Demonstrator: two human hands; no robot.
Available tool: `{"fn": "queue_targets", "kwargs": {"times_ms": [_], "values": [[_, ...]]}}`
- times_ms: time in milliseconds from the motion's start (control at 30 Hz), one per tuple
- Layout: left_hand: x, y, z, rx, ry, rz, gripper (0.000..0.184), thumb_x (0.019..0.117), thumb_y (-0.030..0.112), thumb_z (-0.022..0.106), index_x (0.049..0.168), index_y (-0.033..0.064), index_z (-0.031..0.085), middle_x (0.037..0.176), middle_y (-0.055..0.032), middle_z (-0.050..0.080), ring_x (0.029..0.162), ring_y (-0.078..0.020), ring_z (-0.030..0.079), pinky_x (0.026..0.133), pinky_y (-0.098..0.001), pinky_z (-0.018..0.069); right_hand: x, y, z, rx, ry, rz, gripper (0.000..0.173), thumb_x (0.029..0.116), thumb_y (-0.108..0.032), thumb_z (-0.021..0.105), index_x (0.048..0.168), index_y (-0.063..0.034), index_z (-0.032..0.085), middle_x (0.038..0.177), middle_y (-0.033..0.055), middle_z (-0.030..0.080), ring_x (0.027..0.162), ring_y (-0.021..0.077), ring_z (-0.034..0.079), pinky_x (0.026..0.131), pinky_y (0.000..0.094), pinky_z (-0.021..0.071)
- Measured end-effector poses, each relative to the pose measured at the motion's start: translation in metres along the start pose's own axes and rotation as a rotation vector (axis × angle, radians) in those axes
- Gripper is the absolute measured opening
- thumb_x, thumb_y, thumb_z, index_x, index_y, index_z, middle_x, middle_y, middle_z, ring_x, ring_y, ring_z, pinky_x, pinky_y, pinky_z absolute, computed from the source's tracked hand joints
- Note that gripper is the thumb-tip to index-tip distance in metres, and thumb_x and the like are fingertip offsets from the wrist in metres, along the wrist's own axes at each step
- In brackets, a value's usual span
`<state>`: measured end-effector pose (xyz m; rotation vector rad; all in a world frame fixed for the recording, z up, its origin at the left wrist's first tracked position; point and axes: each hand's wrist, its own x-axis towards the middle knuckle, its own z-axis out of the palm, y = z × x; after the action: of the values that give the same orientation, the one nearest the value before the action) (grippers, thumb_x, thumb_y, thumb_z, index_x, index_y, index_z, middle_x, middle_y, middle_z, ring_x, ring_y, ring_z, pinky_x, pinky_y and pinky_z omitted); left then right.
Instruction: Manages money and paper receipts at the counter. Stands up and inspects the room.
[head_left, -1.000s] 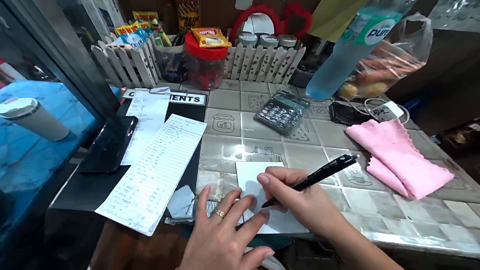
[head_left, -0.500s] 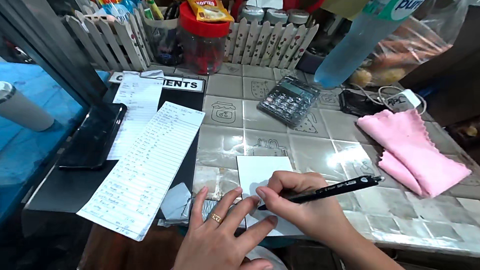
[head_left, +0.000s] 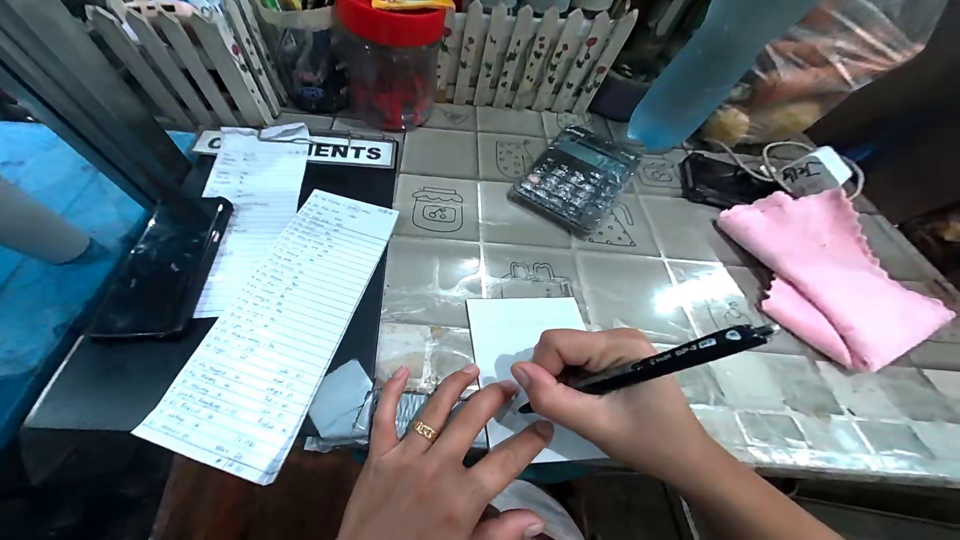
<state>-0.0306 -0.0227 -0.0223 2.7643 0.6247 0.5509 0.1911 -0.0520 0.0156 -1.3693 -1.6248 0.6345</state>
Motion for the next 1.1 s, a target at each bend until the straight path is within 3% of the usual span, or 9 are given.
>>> {"fn": "queue_targets", "kwargs": {"times_ms": [567,700,967,1100], "values": [[0.0,-0.0012,-0.0008,0.019,0.005,0.002,0.049,0.1013,0.066,0.038,0.144,0.0479,0.054,0.154,0.0077,0.051,0.152,-0.0228,0.032,0.117,-0.0707,0.0159,0.0026,-0.0027,-0.0002,0.002,0.01,0.032,0.028,0.0912,-0.013,0.063,0.064,-0.0153,0.056,0.054,-0.0083,0.048,0.045,-0.0021,0.043,0.039,0.0133,0.0327],[-0.0001,-0.0012,-0.0011,0.02,0.004,-0.001,0.049,0.1013,0.066,0.037,0.144,0.0477,0.054,0.153,0.0073,0.052,0.152,-0.0229,0.034,0.117,-0.0706,0.0159,0.0025,-0.0022,-0.0006,0.016,0.007,0.032,0.027,0.0928,-0.013,0.063,0.067,-0.0151,0.057,0.055,-0.0079,0.051,0.045,-0.0016,0.046,0.039,0.0135,0.0359],[-0.0002,-0.0005,-0.004,0.018,-0.031,-0.018,0.048,0.1012,0.066,0.038,0.144,0.0487,0.053,0.155,0.0072,0.051,0.152,-0.0234,0.033,0.118,-0.0707,0.0147,-0.002,-0.0012,0.0042,-0.033,0.094,-0.032,0.028,0.0904,-0.009,0.063,0.064,-0.0143,0.055,0.055,-0.0086,0.049,0.047,-0.0029,0.046,0.04,0.0129,0.0356],[0.0011,-0.0014,-0.0044,0.038,-0.042,-0.011,0.049,0.1003,0.067,0.039,0.145,0.0495,0.052,0.156,0.0072,0.05,0.151,-0.0239,0.035,0.117,-0.0708,0.0164,-0.0026,-0.0007,0.0034,-0.053,0.13,0.035,0.029,0.0919,-0.011,0.061,0.064,-0.0157,0.053,0.054,-0.008,0.048,0.045,-0.0011,0.043,0.04,0.0146,0.0334]]}}
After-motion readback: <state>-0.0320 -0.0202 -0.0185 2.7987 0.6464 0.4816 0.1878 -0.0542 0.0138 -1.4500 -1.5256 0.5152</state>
